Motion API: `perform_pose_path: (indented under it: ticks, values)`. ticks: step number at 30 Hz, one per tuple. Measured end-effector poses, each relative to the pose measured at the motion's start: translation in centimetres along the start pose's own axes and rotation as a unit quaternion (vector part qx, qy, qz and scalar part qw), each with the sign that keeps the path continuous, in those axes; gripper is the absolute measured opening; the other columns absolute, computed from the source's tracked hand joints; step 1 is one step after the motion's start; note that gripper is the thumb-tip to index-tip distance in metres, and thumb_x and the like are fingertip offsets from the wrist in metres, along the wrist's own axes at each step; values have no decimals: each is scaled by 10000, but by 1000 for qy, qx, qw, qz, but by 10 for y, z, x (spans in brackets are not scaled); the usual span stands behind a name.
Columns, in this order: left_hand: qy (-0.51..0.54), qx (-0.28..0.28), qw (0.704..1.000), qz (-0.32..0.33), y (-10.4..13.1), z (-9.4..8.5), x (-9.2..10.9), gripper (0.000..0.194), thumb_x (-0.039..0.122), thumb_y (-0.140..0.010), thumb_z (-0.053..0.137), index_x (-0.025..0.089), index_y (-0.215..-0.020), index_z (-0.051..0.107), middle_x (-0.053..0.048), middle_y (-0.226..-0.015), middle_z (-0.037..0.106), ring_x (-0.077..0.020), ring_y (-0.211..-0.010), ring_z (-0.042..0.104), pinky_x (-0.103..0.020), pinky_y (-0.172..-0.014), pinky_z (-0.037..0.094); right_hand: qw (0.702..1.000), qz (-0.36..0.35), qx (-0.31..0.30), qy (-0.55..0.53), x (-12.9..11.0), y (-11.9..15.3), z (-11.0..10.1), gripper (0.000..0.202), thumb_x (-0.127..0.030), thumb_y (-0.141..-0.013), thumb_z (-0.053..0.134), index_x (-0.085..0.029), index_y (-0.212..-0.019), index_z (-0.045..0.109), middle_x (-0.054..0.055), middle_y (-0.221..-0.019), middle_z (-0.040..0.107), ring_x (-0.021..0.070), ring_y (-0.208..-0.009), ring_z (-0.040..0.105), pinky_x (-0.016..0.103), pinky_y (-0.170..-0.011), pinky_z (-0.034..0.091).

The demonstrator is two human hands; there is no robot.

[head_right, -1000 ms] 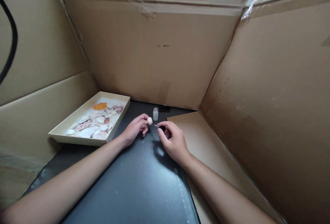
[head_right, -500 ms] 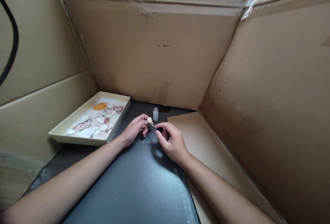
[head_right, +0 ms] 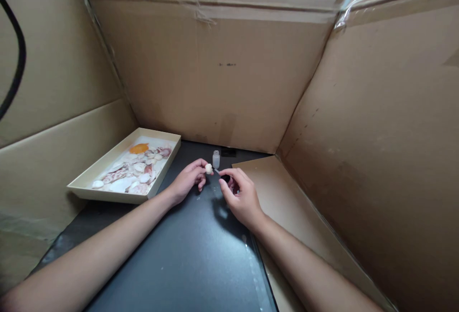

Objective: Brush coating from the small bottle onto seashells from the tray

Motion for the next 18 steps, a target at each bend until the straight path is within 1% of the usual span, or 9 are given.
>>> perform_pose_path:
  ticks: [3, 7, 11, 13, 16, 18]
  values:
    - [-4, 2, 1000, 0, 1, 0, 0, 63, 232, -745, 486, 183, -782, 468, 54, -627, 528, -45, -391, 402, -173, -405, 332, 1000, -9, -19, 2, -1, 0, 1, 162, -266, -884, 557, -201, -994, 656, 16, -771, 569, 130, -621, 510, 247, -576, 429]
    - [-7, 1, 1000, -2, 0, 0, 0, 77, 221, -740, 460, 180, -800, 486, 37, -692, 558, -41, -398, 401, -175, -400, 331, 1000, 8, 9, 17, 0, -1, -1, 157, -272, -884, 553, -201, -981, 654, 16, -755, 550, 135, -612, 494, 254, -571, 424]
    - [-13, 0, 1000, -2, -1, 0, -1, 64, 221, -744, 453, 180, -782, 485, 47, -640, 521, -46, -393, 390, -177, -397, 319, 1000, -12, -24, -8, -1, 0, 2, 168, -262, -889, 542, -206, -1005, 651, 22, -789, 547, 137, -641, 516, 250, -577, 431]
    - [-15, -3, 1000, -1, -1, -1, -1, 59, 224, -747, 456, 178, -769, 486, 50, -611, 503, -48, -391, 386, -176, -399, 316, 1000, -5, -16, 7, -1, 0, 1, 161, -250, -882, 552, -201, -994, 656, 18, -779, 543, 135, -631, 508, 253, -582, 428]
    - [-18, -10, 1000, -5, -1, 0, -1, 61, 227, -748, 459, 176, -757, 490, 57, -574, 472, -51, -390, 384, -176, -401, 319, 1000, 7, 14, 18, 0, -1, -2, 150, -249, -879, 555, -197, -980, 652, 11, -756, 525, 134, -614, 486, 255, -578, 420]
    - [-16, -10, 1000, -5, -1, 0, -1, 56, 222, -745, 460, 175, -757, 488, 52, -595, 494, -48, -391, 388, -176, -401, 317, 1000, -1, 1, 2, 0, -1, -1, 158, -252, -887, 546, -201, -995, 649, 10, -764, 520, 134, -621, 491, 252, -574, 420]
Point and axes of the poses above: each hand's wrist, its own y-axis away from the middle knuckle, its own z-axis out of the palm, x = y × z, the point moved 4 cm from there along -y, towards the middle knuckle
